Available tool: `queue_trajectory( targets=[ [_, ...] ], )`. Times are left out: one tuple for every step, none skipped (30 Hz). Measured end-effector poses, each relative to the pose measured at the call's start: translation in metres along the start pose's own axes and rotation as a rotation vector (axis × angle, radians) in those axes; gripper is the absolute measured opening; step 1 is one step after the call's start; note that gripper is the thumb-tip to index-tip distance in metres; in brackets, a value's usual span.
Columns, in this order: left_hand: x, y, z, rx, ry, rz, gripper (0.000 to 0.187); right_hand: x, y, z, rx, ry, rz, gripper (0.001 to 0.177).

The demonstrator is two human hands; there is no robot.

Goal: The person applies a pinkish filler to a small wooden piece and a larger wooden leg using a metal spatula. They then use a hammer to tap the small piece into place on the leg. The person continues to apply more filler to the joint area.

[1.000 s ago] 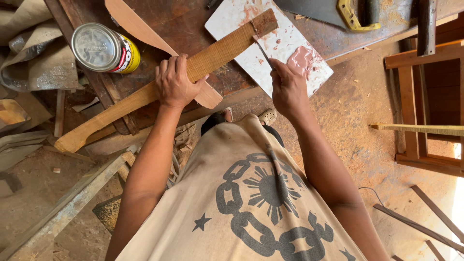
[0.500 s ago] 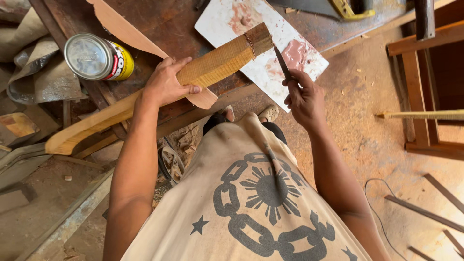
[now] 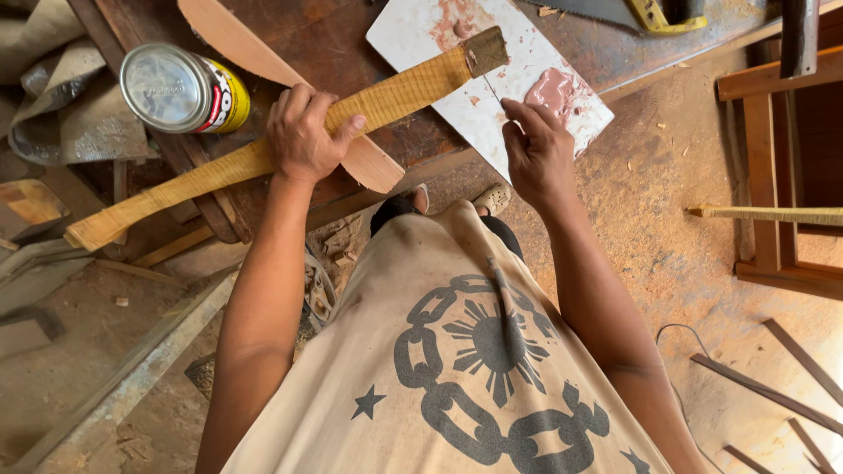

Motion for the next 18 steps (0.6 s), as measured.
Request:
queue_trajectory(
  targets=[
    [0.000,0.000,0.000,-0.002,-0.012,0.000,0.082,0.003,0.001,0.004,-0.005,0.008,-0.036,0.025],
    [-0.001,-0.001,-0.001,-0.003,-0.024,0.001,0.083,0.006,0.002,0.008,-0.010,0.017,-0.073,0.025],
    [-0.001,-0.002,-0.002,-0.002,-0.031,-0.003,0.083,0.007,0.002,0.010,-0.009,0.023,-0.111,0.025],
    [-0.002,-0.001,-0.001,-0.004,-0.024,-0.007,0.083,0.008,0.003,0.011,-0.026,0.015,-0.138,0.025],
    [-0.003,-0.001,0.000,-0.005,-0.016,-0.014,0.083,0.009,0.004,0.011,-0.042,0.005,-0.167,0.025],
    [-0.003,-0.002,0.001,-0.007,-0.009,-0.020,0.083,0.010,0.004,0.012,-0.058,-0.004,-0.195,0.025],
    [-0.006,-0.004,0.001,0.022,-0.040,-0.018,0.085,0.012,0.003,0.013,-0.044,0.000,-0.252,0.026],
    [-0.010,-0.006,0.000,0.052,-0.070,-0.017,0.089,0.014,0.003,0.014,-0.030,0.005,-0.310,0.028],
    [-0.013,-0.007,0.000,0.081,-0.102,-0.013,0.092,0.016,0.003,0.015,-0.016,0.008,-0.366,0.029],
    [-0.014,-0.008,0.000,0.084,-0.103,0.000,0.090,0.015,0.002,0.015,0.025,0.021,-0.391,0.030],
    [-0.014,-0.009,0.001,0.090,-0.105,0.011,0.088,0.013,0.002,0.016,0.067,0.031,-0.417,0.031],
    [-0.014,-0.010,0.002,0.095,-0.107,0.023,0.086,0.011,0.002,0.016,0.109,0.042,-0.443,0.033],
    [-0.013,-0.010,0.002,0.085,-0.095,0.023,0.083,0.009,0.004,0.015,0.087,0.031,-0.453,0.032],
    [-0.012,-0.010,0.002,0.076,-0.084,0.023,0.081,0.007,0.006,0.012,0.064,0.021,-0.463,0.032],
    [-0.011,-0.010,0.001,0.067,-0.069,0.021,0.078,0.006,0.007,0.010,0.045,0.012,-0.472,0.032],
    [-0.011,-0.010,0.001,0.064,-0.066,0.022,0.078,0.005,0.007,0.010,0.005,0.003,-0.460,0.033],
    [-0.011,-0.009,0.001,0.062,-0.062,0.022,0.077,0.005,0.007,0.009,-0.035,-0.005,-0.448,0.033],
    [-0.010,-0.009,0.001,0.059,-0.058,0.022,0.076,0.005,0.007,0.008,-0.075,-0.014,-0.435,0.033]
  ],
)
Point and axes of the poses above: each hand's wrist, its own z-axis towards the middle knuckle, its own x-axis out of the palm, y = z × x, the point moved 3 cm from there along z, towards the middle knuckle, and after that the axes turned 11 degrees about z, right-handed, at the moved point
